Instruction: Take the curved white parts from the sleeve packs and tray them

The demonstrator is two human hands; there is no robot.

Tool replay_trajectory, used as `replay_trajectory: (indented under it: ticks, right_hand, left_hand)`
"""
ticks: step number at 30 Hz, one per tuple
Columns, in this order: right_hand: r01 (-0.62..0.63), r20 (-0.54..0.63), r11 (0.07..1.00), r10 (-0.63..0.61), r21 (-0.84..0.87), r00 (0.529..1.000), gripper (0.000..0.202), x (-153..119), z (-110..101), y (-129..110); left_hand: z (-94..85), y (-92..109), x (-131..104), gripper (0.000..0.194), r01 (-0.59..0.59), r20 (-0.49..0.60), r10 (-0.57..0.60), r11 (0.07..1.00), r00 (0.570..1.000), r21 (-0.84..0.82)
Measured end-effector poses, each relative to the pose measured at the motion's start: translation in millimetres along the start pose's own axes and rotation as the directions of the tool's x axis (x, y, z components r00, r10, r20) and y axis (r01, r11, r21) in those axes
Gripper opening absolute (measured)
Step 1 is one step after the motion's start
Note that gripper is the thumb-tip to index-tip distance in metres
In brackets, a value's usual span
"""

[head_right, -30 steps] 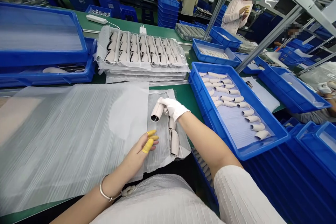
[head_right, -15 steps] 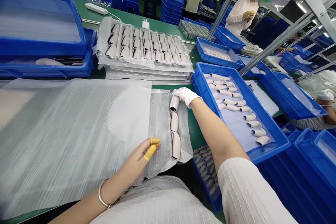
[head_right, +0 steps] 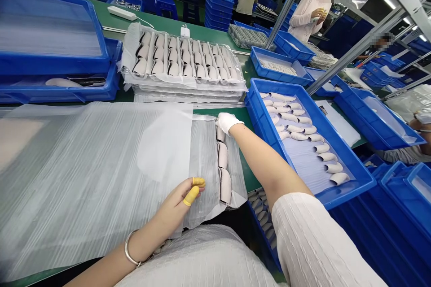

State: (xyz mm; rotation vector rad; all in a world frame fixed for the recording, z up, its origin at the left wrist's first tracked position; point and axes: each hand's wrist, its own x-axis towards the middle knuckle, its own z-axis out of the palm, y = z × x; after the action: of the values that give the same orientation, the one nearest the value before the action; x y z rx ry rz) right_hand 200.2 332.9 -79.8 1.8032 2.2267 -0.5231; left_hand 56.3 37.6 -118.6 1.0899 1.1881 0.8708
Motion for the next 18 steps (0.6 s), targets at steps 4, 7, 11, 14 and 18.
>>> replay_trajectory:
  ticks: [4, 7, 11, 14, 18]
  right_hand:
    - [0.029, -0.095, 0.991, -0.017, 0.132, 0.995, 0.029, -8, 3, 4]
    - [0.062, -0.153, 0.973, -0.028, 0.221, 0.988, 0.029, -11, 5, 6]
    - [0.074, -0.202, 0.955, -0.015, 0.286, 0.979, 0.029, -12, 8, 6]
    - [0.062, -0.223, 0.952, 0.007, 0.299, 0.975, 0.026, -13, 11, 7]
    - [0.038, -0.24, 0.961, 0.029, 0.273, 0.97, 0.012, -15, 13, 6]
  left_hand:
    - [0.9, -2, 0, 0.049, -0.009, -0.012, 0.009, 1.0, 1.0, 0.001]
    - [1.9, 0, 1, 0.049, -0.012, -0.019, 0.012, 1.0, 1.0, 0.017]
    - [3.1, 6, 1, 0.05, -0.009, -0.023, 0.01, 0.999, 1.0, 0.052]
    - [3.6, 8, 0, 0.05, -0.01, -0.031, 0.013, 0.997, 0.999, 0.07]
    - [4.1, 5, -1, 0.049, -0.015, -0.04, 0.019, 0.996, 0.999, 0.086]
